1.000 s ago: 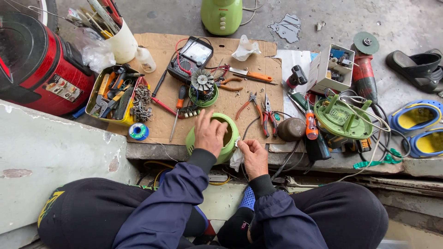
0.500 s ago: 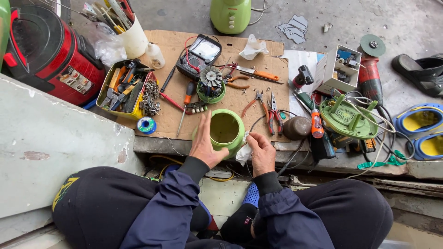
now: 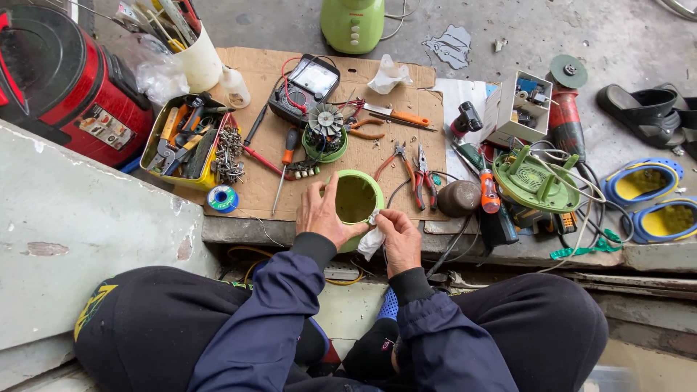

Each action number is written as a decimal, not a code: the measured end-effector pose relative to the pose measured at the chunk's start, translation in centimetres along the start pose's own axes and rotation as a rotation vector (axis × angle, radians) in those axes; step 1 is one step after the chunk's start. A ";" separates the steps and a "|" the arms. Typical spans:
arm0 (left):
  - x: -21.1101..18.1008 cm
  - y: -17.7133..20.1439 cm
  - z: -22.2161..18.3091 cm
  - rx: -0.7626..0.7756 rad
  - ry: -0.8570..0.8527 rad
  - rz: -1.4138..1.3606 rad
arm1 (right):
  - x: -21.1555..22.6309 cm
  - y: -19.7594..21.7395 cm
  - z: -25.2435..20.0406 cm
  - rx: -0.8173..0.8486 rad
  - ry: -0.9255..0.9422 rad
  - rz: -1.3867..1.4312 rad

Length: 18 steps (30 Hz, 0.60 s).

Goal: Disassembling and cleaning a blender motor and housing

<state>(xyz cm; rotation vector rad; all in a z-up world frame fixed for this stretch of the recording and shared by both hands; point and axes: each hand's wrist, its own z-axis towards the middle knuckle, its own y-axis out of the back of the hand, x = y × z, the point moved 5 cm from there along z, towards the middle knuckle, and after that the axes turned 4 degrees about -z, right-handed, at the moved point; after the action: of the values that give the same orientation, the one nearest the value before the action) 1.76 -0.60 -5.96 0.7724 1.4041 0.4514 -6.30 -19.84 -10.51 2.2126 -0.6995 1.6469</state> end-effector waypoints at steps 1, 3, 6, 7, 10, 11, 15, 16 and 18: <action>0.0 0.1 0.3 0.022 -0.016 0.004 | 0.5 -0.2 -0.5 -0.013 0.003 -0.039; -0.1 0.3 0.9 0.081 -0.016 -0.017 | 0.3 -0.5 -0.8 -0.020 -0.001 -0.049; 1.0 -0.8 1.4 0.170 0.007 -0.049 | 0.2 -0.6 -0.8 -0.035 -0.004 -0.061; 1.6 -1.2 1.7 0.195 0.031 -0.061 | 0.3 -0.7 -0.6 -0.039 0.000 -0.064; -0.5 0.4 0.7 0.174 0.054 -0.080 | -0.6 -0.4 0.1 -0.058 -0.001 -0.051; -0.9 0.6 0.6 0.176 0.052 -0.080 | 0.0 -0.5 -0.3 -0.060 -0.001 -0.051; -1.2 0.6 0.8 0.221 0.094 0.022 | 2.0 -1.0 -1.4 -0.105 0.101 -0.359; -1.0 0.5 0.9 0.221 0.097 0.036 | 2.3 -1.1 -1.7 -0.135 0.125 -0.394; -0.6 -0.1 1.0 0.227 0.101 0.062 | 2.4 -1.3 -1.9 -0.153 0.125 -0.396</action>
<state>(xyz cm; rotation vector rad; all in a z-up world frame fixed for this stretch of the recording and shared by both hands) 2.69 -1.28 -5.59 0.9903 1.5463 0.3869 -6.57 -18.25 -7.63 1.9656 -0.3155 1.4610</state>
